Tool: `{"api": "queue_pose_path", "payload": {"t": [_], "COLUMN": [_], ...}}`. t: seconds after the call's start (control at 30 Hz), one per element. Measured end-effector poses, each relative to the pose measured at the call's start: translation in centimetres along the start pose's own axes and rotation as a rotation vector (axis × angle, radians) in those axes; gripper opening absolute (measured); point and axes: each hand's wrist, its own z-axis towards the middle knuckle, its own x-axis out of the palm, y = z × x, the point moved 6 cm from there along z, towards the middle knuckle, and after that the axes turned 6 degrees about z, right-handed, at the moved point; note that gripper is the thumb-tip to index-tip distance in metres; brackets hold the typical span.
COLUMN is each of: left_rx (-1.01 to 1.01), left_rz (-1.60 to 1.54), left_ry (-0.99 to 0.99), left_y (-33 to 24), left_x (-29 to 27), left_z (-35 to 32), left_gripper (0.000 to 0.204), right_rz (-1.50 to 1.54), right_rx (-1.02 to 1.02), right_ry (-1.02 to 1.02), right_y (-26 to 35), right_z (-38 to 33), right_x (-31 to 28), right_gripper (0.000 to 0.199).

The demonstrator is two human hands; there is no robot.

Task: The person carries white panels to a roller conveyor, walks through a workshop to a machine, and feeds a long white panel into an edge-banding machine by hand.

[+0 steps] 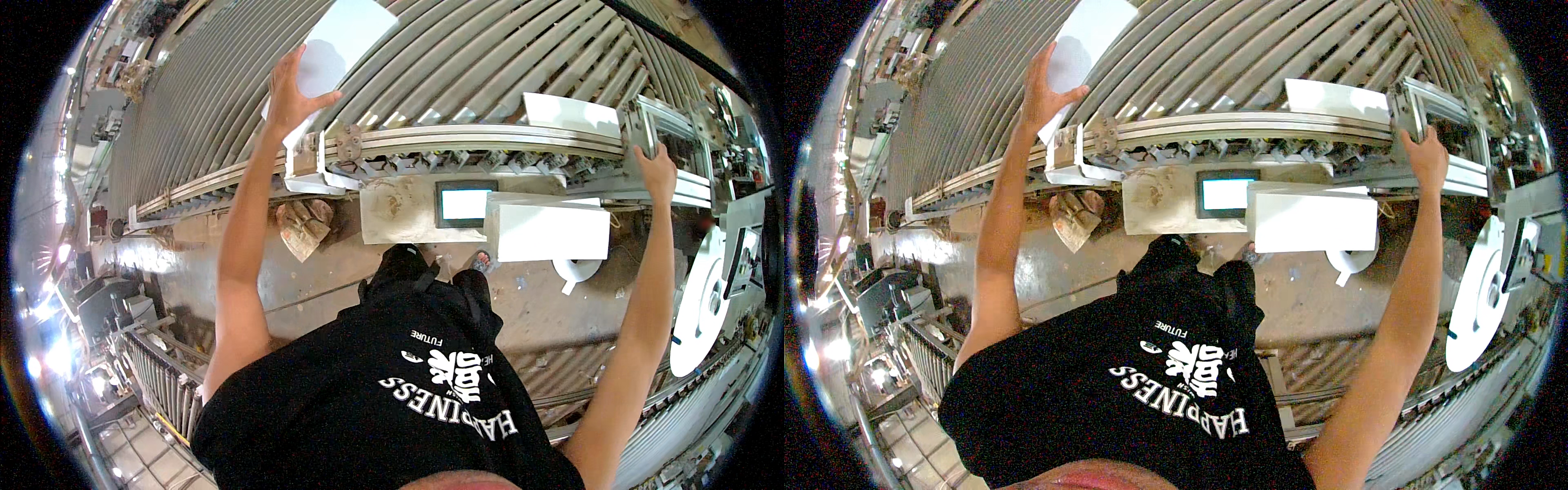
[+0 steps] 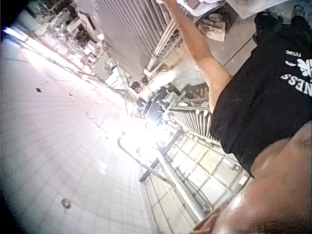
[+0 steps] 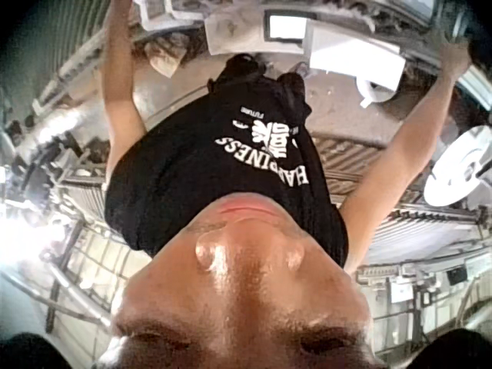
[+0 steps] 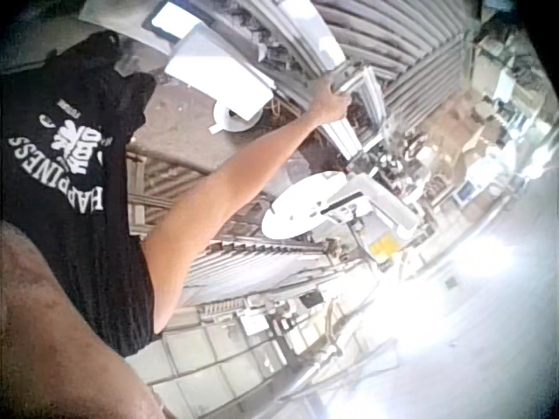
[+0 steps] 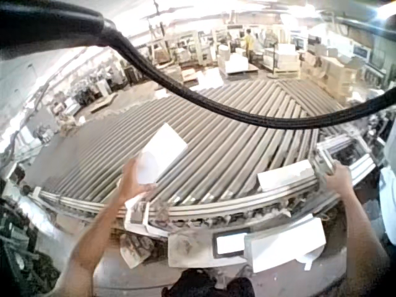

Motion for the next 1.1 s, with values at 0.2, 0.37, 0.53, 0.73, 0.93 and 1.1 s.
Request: {"api": "queue_pose_path", "payload": {"t": [0.2,0.37,0.53,0.73,0.93,1.1], "left_rx": [-0.015,-0.008,0.018,0.002,-0.006,0.022], "left_rz": [0.332,0.336,0.483,0.582,0.557,0.188], "left_ry": [0.368,0.572,0.679,0.948,0.620,0.193], "left_y": [14.8,22.5,27.4,32.8,25.6,3.3], "left_x": [6.7,10.8,11.9,8.3,8.1,5.5], "left_z": [-1.0,-4.6,-6.8,-12.7,-3.5,-2.0], "left_gripper": [0.118,0.124,0.138,0.148,0.102,0.071], "right_rz": [-0.054,-0.077,-0.419,-0.641,-0.111,-0.065], "right_rx": [0.049,0.073,-0.403,-0.662,0.065,-0.033], "right_ry": [0.066,0.105,0.051,0.008,0.140,0.099], "right_y": [-2.1,-7.2,-12.2,-13.3,-12.5,-2.4], "right_z": [1.8,3.3,3.9,6.4,3.3,2.4], "right_x": [1.9,5.2,9.1,11.8,8.5,2.5], "right_gripper": [0.082,0.066,0.070,0.093,0.069,0.074]}}
